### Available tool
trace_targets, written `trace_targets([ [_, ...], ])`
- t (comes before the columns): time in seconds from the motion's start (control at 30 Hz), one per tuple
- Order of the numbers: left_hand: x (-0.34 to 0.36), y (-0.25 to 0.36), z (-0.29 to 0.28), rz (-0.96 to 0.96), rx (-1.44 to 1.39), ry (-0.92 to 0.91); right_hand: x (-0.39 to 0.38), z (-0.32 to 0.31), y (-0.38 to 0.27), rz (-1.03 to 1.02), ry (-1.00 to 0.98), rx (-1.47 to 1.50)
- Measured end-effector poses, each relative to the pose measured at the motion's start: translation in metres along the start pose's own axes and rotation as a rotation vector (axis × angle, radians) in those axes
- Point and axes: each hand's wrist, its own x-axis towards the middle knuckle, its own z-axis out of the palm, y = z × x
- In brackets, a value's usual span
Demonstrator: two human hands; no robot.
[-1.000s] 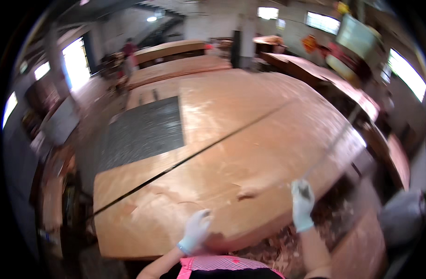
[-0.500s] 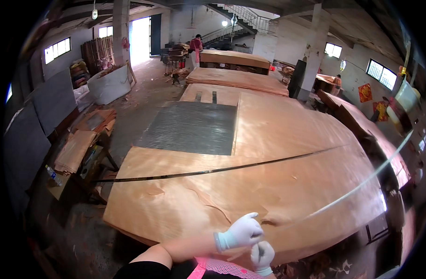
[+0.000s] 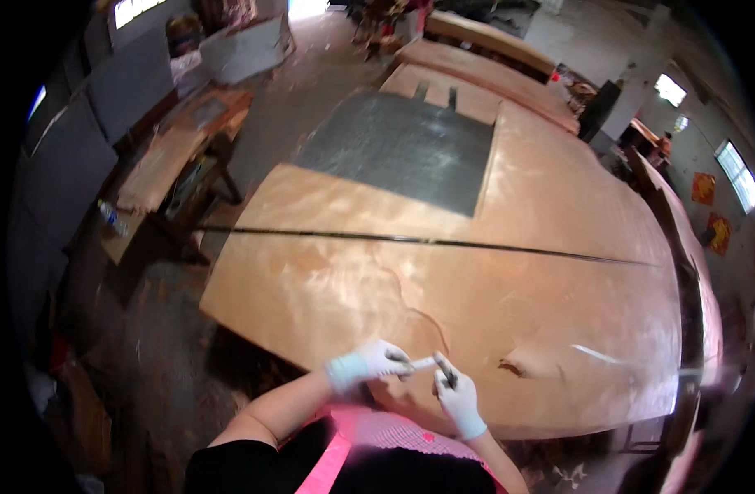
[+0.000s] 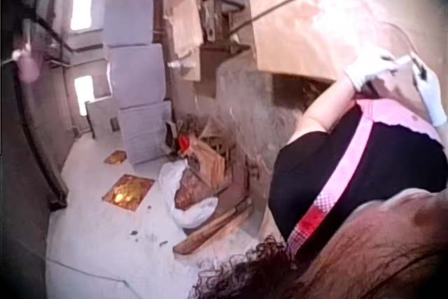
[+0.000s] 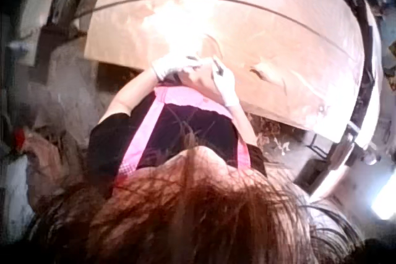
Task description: The person uses a utility knife to cut a thin sheet of wood veneer on a workbench, then moves to a large table to stack the veneer sheet on top of others and align it.
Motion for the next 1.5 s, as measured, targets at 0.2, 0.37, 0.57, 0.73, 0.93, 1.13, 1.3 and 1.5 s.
trace_targets([
  [0.2,-0.045,-0.065,-0.05,-0.019,-0.326,0.18,0.073,0.072,-0.032,-0.256,-0.132,-0.631],
  [0.37,-0.086,-0.086,-0.104,-0.011,-0.552,0.56,0.15,0.138,-0.084,-0.198,-0.196,-0.333],
  [0.57,-0.113,-0.102,-0.178,0.035,-0.71,0.805,0.237,0.217,-0.128,-0.558,-0.403,-0.686],
  [0.73,-0.115,-0.109,-0.224,-0.052,-0.718,0.885,0.271,0.257,-0.139,-0.578,-0.486,-0.926],
  [0.93,-0.065,-0.127,-0.262,-0.091,-0.846,0.682,0.272,0.269,-0.123,-0.618,-0.441,-1.021],
  [1.13,-0.005,-0.129,-0.284,-0.208,-0.62,0.573,0.269,0.264,-0.119,-0.626,-0.445,-1.027],
  [1.3,0.0,-0.127,-0.287,-0.323,-0.602,0.584,0.274,0.259,-0.126,-0.638,-0.523,-0.989],
  [1.5,-0.023,-0.143,-0.27,-0.273,-0.557,0.644,0.283,0.267,-0.125,-0.678,-0.561,-1.214],
])
